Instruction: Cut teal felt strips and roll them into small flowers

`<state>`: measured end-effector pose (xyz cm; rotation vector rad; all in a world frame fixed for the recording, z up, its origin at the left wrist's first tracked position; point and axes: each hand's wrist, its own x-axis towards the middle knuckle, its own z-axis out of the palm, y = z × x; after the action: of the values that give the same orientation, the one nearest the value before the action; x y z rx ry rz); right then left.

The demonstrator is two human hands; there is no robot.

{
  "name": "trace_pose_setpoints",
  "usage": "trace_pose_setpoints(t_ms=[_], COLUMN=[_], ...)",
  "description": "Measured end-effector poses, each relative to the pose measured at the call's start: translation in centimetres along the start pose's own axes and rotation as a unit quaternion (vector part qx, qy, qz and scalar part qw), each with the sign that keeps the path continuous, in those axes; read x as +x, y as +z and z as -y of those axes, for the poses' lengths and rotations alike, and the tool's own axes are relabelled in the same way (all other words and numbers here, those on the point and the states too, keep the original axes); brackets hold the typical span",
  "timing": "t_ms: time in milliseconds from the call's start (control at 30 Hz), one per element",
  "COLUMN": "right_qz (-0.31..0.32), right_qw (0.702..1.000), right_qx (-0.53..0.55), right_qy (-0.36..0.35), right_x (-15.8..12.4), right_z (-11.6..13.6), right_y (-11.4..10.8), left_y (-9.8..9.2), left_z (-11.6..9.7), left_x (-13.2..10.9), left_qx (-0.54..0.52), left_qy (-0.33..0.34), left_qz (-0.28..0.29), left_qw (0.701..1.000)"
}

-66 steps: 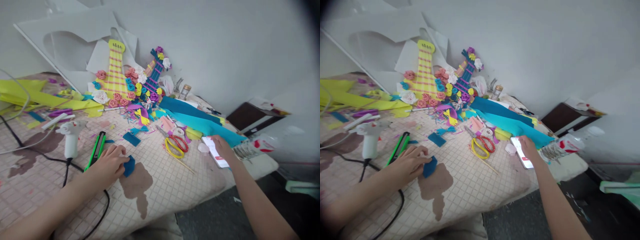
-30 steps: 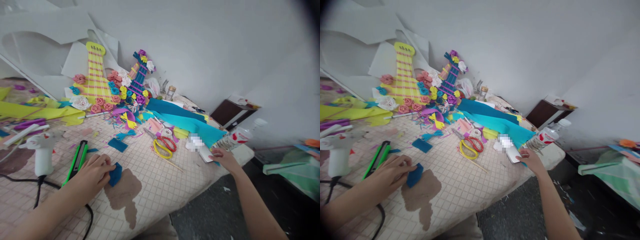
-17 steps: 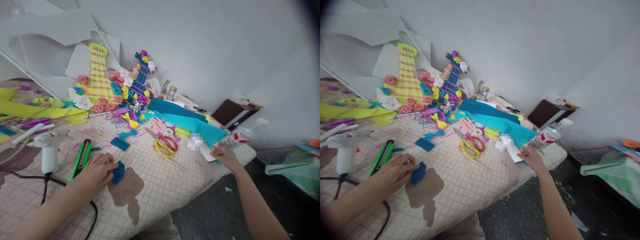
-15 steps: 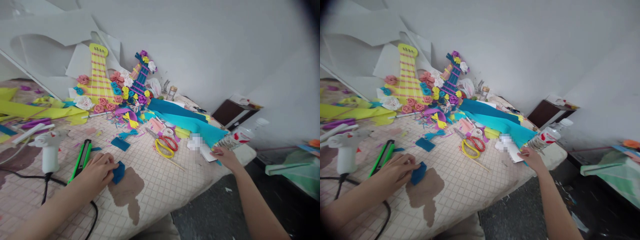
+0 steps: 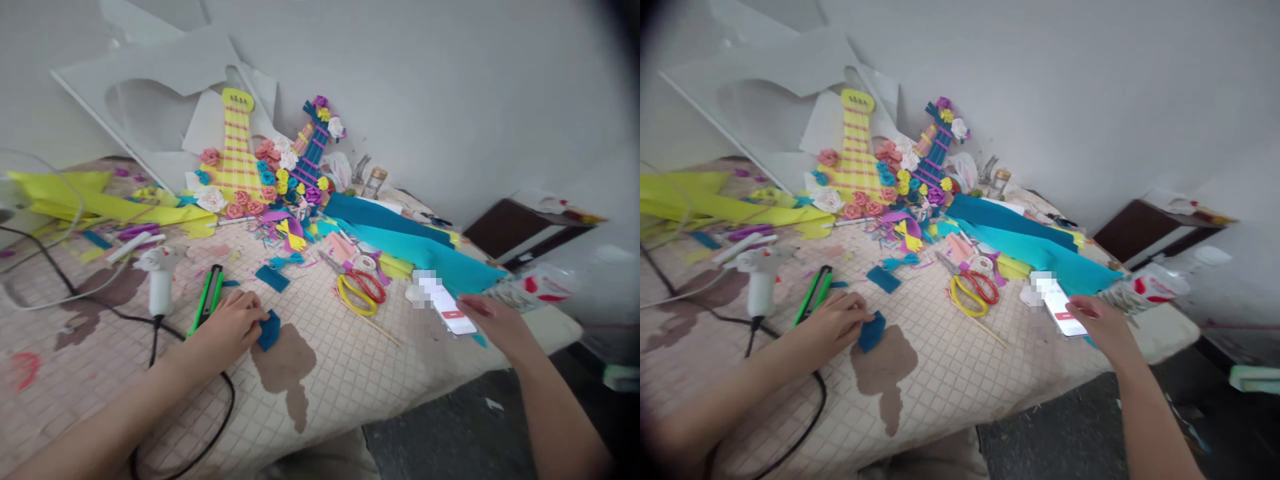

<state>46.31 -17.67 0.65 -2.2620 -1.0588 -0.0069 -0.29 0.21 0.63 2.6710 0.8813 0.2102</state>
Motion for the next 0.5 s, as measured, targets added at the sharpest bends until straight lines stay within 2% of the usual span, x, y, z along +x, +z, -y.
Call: trace_pose_setpoints(t_ms=[267, 400, 500], right_qz=[0.073, 0.114, 0.188], right_qw=[0.99, 0.977, 0.957], right_qx=[0.107, 0.15, 0.161], right_qy=[-0.059, -0.098, -0.147], right_x=[-2.1, -5.0, -7.5], right_z=[7.5, 12.1, 15.5], right_y=[4.7, 7.0, 8.7], left_y=[-0.2, -0.2, 0.2], left_z=[-0.6, -0.7, -0.6], left_x=[0.2, 0.3, 0.3], left_qx=[-0.034, -0.044, -0.051], left_qy=[-0.016, -0.029, -0.031], left_qz=[-0.028, -0.042, -0.042], left_qw=[0.999, 0.998, 0.997])
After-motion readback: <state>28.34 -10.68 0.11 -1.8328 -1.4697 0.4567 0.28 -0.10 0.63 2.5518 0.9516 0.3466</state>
